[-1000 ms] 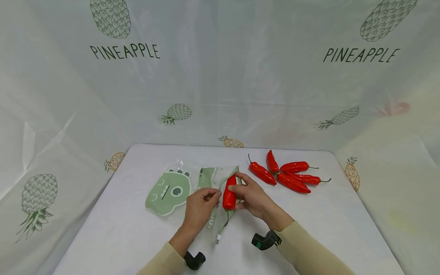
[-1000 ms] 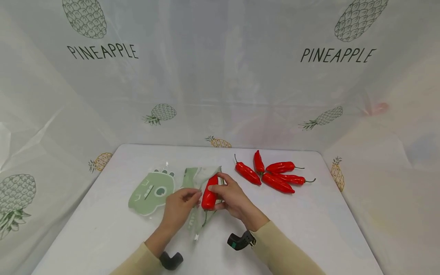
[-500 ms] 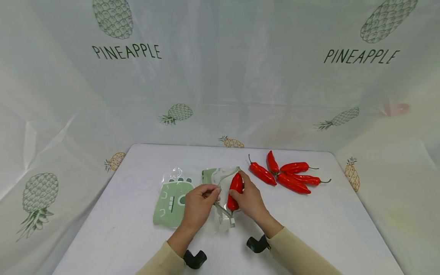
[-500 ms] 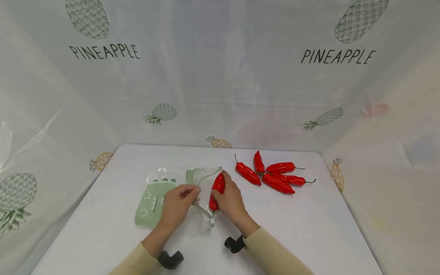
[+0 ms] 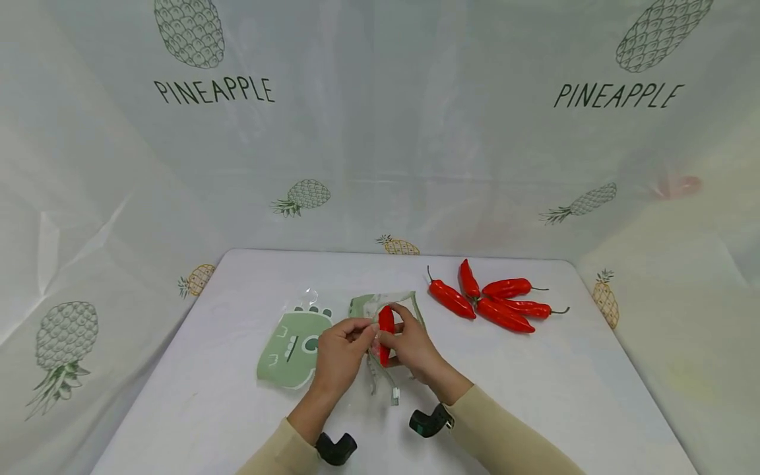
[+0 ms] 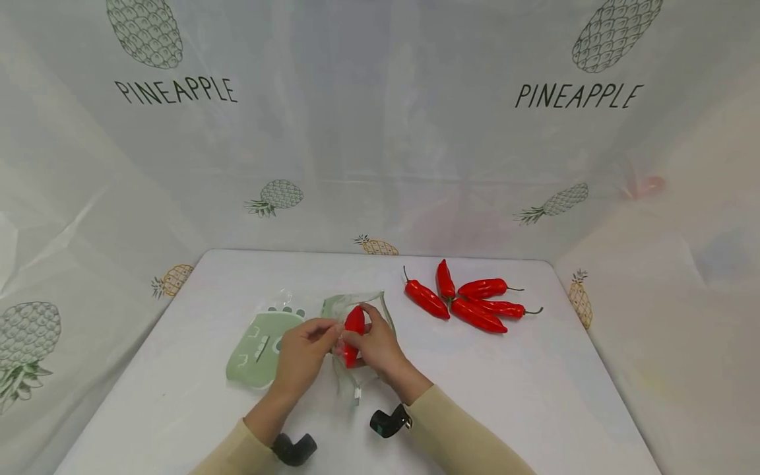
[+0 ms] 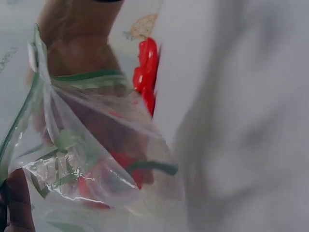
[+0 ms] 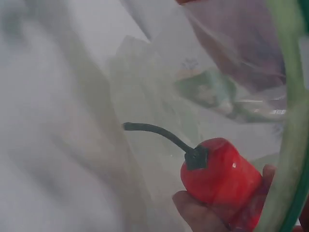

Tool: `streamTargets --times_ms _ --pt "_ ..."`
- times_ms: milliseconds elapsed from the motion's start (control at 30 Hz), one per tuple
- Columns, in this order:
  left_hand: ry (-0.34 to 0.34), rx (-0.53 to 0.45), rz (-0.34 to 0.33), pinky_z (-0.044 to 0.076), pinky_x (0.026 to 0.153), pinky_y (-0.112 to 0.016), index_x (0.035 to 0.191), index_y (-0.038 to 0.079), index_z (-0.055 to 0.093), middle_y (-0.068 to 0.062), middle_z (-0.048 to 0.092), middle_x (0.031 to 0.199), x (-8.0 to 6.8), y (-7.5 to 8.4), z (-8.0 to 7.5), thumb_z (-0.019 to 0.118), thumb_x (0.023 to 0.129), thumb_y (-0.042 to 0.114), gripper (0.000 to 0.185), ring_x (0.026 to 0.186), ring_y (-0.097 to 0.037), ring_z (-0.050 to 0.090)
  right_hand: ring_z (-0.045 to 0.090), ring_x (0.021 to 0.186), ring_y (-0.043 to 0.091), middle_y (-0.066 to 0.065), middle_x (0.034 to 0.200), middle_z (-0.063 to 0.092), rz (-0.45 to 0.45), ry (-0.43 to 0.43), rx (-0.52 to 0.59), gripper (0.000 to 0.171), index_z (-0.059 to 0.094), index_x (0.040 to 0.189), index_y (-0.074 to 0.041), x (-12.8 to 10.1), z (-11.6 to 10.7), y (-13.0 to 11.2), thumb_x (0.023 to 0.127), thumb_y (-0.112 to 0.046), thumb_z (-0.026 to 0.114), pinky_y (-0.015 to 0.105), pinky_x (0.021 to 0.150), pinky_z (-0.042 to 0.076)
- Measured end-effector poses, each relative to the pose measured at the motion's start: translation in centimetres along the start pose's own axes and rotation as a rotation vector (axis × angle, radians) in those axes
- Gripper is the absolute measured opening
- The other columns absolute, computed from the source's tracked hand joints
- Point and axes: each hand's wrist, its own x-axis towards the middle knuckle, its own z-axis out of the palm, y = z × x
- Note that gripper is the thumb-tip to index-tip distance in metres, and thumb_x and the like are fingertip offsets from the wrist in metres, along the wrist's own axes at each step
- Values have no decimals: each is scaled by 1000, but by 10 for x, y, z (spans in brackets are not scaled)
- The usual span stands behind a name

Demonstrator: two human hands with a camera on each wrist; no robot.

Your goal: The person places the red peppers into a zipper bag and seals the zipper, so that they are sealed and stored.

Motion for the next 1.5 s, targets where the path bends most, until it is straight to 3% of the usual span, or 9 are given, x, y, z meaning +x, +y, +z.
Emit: streamTargets --times_ms 100,200,467,867,1100,1333,1500 --pt "38 5 23 58 66 -22 104 9 81 -5 78 81 3 -1 -6 79 97 19 12 73 -13 73 64 110 34 23 132 55 17 13 -3 82 34 162 -12 2 -2 5 93 -14 78 43 70 66" --pt "51 18 25 59 67 -23 103 9 81 -5 78 82 6 0 -10 78 97 20 12 74 -14 73 62 117 38 24 136 53 22 -5 16 90 33 163 -14 3 -3 7 88 -9 82 45 74 66" --pt "27 1 -2 58 64 -21 103 8 82 -7 79 89 5 1 -7 80 95 19 14 73 -14 68 67 103 32 24 140 51 -9 -58 -40 97 32 164 -17 5 0 9 85 -17 88 45 66 65" --pt "19 -29 -35 51 57 -19 99 7 81 -7 77 80 6 -2 -4 82 94 19 12 68 -11 66 75 91 24 26 139 59 -90 -25 -39 83 41 160 -11 8 5 14 89 -17 84 42 66 65" --pt "24 -54 -45 50 54 -20 101 4 80 -10 76 78 8 -2 -8 80 96 18 14 63 -12 67 77 100 32 28 140 62 -86 -2 -51 72 42 158 -4 7 8 14 93 -7 75 42 71 66" --pt "37 -34 -61 57 61 -20 100 6 80 -9 76 80 11 -5 -11 79 96 16 11 69 -15 73 75 105 40 29 136 65 -132 14 -96 58 51 150 3 1 1 6 98 -13 72 40 79 65" --pt "48 4 -45 57 61 -21 100 7 81 -6 77 81 14 -10 -12 79 96 19 12 71 -13 73 75 107 40 22 126 71 -168 28 -88 45 61 141 -1 -4 -16 3 100 -15 71 38 81 65"
